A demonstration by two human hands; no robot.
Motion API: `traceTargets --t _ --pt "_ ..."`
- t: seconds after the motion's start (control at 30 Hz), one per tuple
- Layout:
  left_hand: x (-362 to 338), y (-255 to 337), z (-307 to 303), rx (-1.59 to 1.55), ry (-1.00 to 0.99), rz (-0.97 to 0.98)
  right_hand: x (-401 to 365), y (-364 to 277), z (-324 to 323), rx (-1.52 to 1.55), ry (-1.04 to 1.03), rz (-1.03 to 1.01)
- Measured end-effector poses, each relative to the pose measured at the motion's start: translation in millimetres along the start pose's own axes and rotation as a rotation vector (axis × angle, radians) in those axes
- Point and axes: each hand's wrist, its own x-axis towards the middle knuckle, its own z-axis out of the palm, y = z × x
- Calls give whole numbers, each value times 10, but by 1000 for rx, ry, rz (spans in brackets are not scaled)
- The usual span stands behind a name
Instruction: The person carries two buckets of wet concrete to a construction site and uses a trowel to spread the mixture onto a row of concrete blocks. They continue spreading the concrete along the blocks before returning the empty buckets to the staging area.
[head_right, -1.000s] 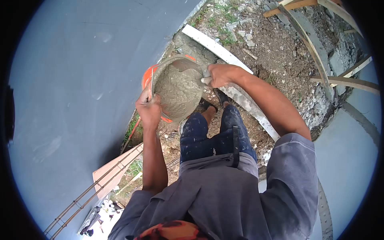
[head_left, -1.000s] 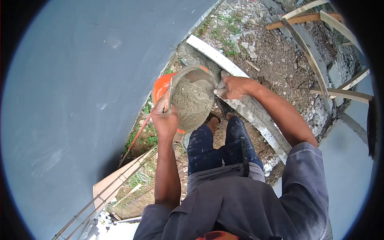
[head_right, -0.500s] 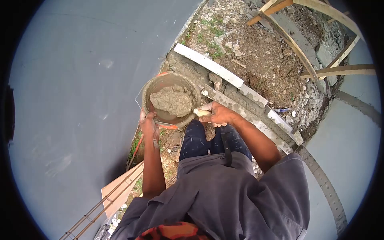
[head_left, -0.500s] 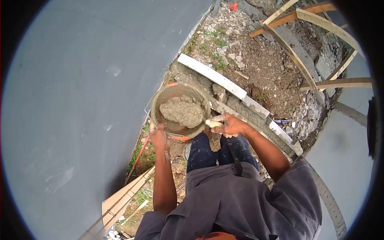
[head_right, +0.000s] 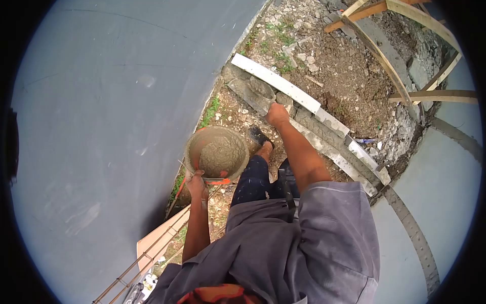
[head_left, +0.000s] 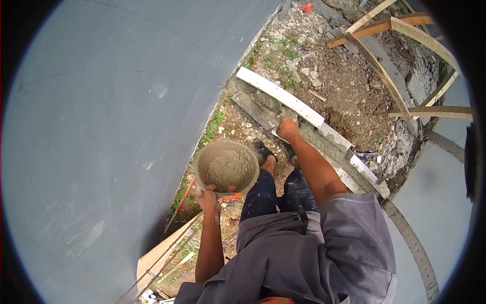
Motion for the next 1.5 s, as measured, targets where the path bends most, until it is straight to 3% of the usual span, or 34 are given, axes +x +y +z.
traceTargets --t 0.1,0.17,0.23,0.27,0.33,0.37,0.4,0.47,0.5,0.57,0.7,0.77,0.87,0.93,0.97,1.03,1.07,1.1,1.23,1.3,1.33,1.5 --pt "-75 87 -102 -56 23 -2 -72 36 45 -24 -9 47" --pt "-45 118 -173 10 -3 1 -390 121 -45 47 101 8" --pt "79 21 -227 18 -20 22 -939 106 -436 282 82 -238" --pt "107 -10 -244 41 -29 42 -1200 43 -660 275 88 -239" --pt "-147 545 183 75 -42 19 -1558 -90 -1009 239 -274 -310" --pt "-236 768 350 122 -50 -8 -1622 -129 -989 239 -264 -311" --pt "-206 789 395 117 -56 -3 -1667 -202 -918 18 -279 -322" --pt "-150 820 469 181 -268 195 -1716 -372 -652 -285 -225 -345" --pt "-132 873 517 178 -265 201 -1742 -468 -445 -366 -162 -360" --pt "-105 980 614 226 -354 237 -1957 -710 -161 -438 -174 -572" --pt "-181 1331 796 183 -328 275 -2160 -910 -970 -516 -137 -771" --pt "-240 1465 917 328 -391 581 -2165 -1055 -1265 -557 -36 -724" --pt "-377 1687 1121 496 -348 720 -1897 -1081 -1534 -543 61 -610" --pt "-485 1898 1265 461 -359 636 -1671 -970 -1649 -311 -139 -610" --pt "-562 2018 1323 420 -358 549 -1518 -891 -1737 -102 -292 -428" --pt "-692 2176 1364 483 -379 581 -1407 -679 -1888 172 -684 -356" --pt "-700 2211 1370 476 -426 637 -1357 -607 -1783 233 -785 -341" --pt "-726 2241 1379 466 -474 688 -1382 -513 -1682 275 -790 -387" --pt "-743 2192 1323 400 -409 423 -1664 -191 -1052 582 -702 -489" --pt "-579 1950 1202 405 -425 421 -1622 61 -626 643 -691 -407" --pt "-513 1819 1138 286 -382 322 -1627 162 -489 637 -652 -405" --pt "-329 1212 905 -28 -272 81 -1905 351 -648 792 -708 -274"
